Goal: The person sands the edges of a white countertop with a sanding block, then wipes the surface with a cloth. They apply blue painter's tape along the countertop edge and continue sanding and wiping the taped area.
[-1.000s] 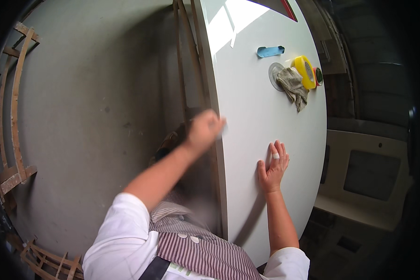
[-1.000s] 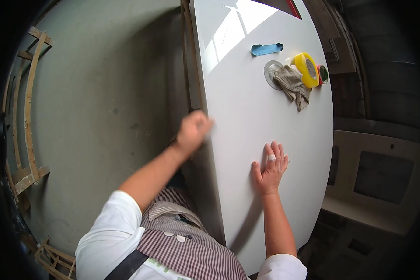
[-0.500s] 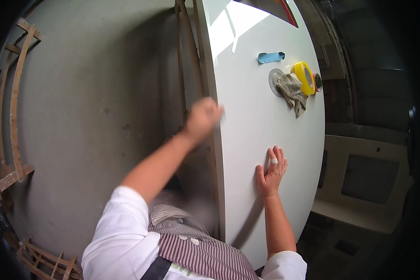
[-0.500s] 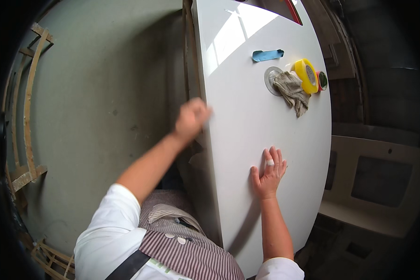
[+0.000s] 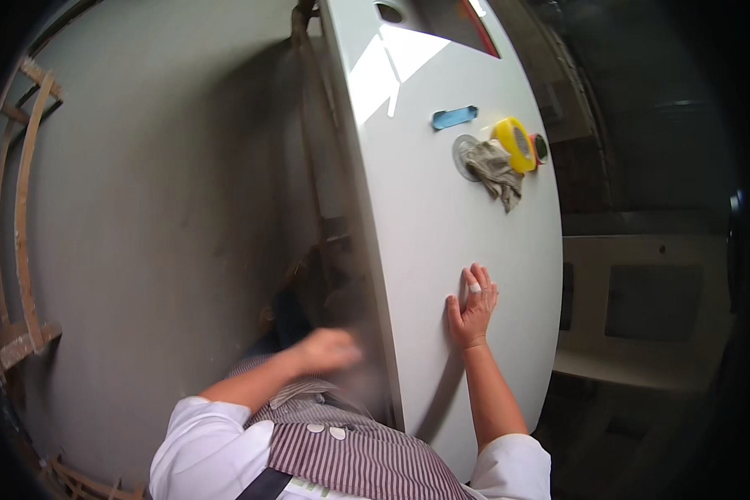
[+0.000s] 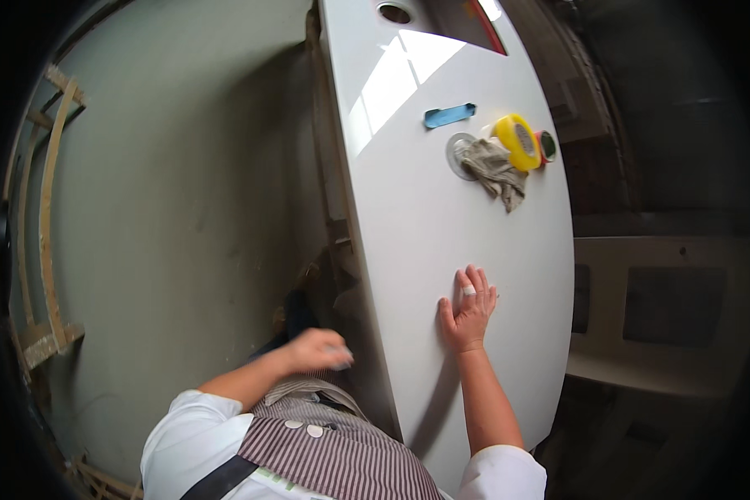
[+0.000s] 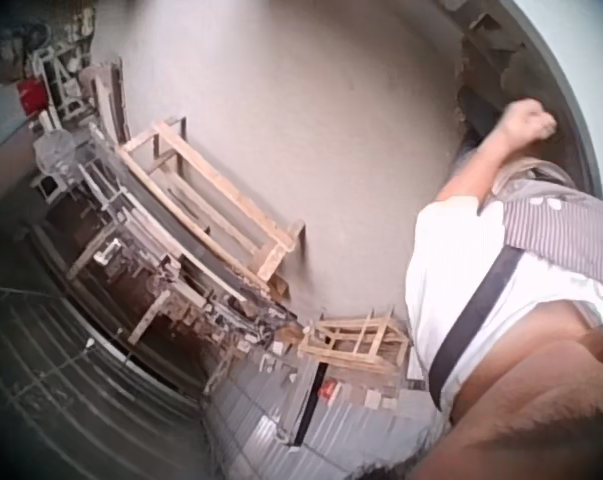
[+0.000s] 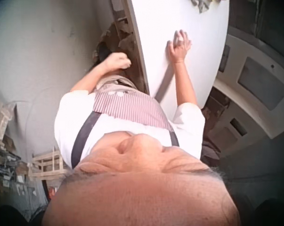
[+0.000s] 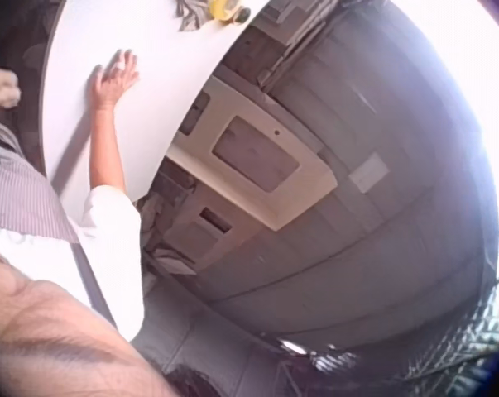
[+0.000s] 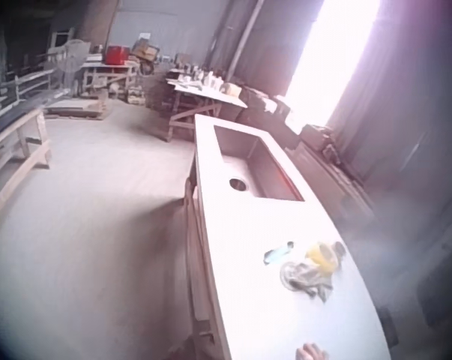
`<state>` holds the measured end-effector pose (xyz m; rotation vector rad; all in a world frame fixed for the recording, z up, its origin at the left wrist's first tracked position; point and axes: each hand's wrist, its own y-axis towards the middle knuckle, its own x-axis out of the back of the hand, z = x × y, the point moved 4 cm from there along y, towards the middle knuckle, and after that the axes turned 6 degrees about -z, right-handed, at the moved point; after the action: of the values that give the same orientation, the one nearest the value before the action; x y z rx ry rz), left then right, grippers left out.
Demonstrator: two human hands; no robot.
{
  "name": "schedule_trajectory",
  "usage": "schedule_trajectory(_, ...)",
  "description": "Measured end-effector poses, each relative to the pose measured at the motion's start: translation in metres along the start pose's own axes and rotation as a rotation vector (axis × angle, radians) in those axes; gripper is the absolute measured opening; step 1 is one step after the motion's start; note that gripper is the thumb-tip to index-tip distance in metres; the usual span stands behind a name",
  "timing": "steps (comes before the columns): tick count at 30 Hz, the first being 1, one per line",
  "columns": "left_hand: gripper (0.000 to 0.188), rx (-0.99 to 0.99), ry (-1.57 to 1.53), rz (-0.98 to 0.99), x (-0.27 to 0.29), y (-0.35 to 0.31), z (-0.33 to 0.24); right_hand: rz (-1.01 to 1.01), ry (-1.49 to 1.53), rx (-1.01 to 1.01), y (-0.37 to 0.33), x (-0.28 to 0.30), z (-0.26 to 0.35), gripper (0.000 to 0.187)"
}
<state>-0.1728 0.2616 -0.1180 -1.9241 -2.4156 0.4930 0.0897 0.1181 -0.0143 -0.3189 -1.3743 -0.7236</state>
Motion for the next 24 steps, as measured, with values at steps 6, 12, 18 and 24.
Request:
schedule_trajectory(6,0.019,0.048,-0.055,-0.76,0.157,-0.046,0.013,-0.096,0.047,-0.15,0.014,-0.002,-0.008,0.037)
schedule_trajectory(12,0.018,0.197,-0.025,-0.757,0.178,-0.073,0.001,-0.427,0.473,-0.417,0.14,-0.007,-0.03,0.028)
schedule_trajectory(18,0.017,0.26,-0.093,-0.779,0.2,-0.078,-0.049,-0.295,0.016,-0.608,0.239,-0.014,-0.013,0.046)
schedule_trajectory(24,0.017,0.228,-0.12,-0.82,0.242,-0.067,-0.073,-0.592,0.807,-0.652,0.21,0.029,-0.09,0.018)
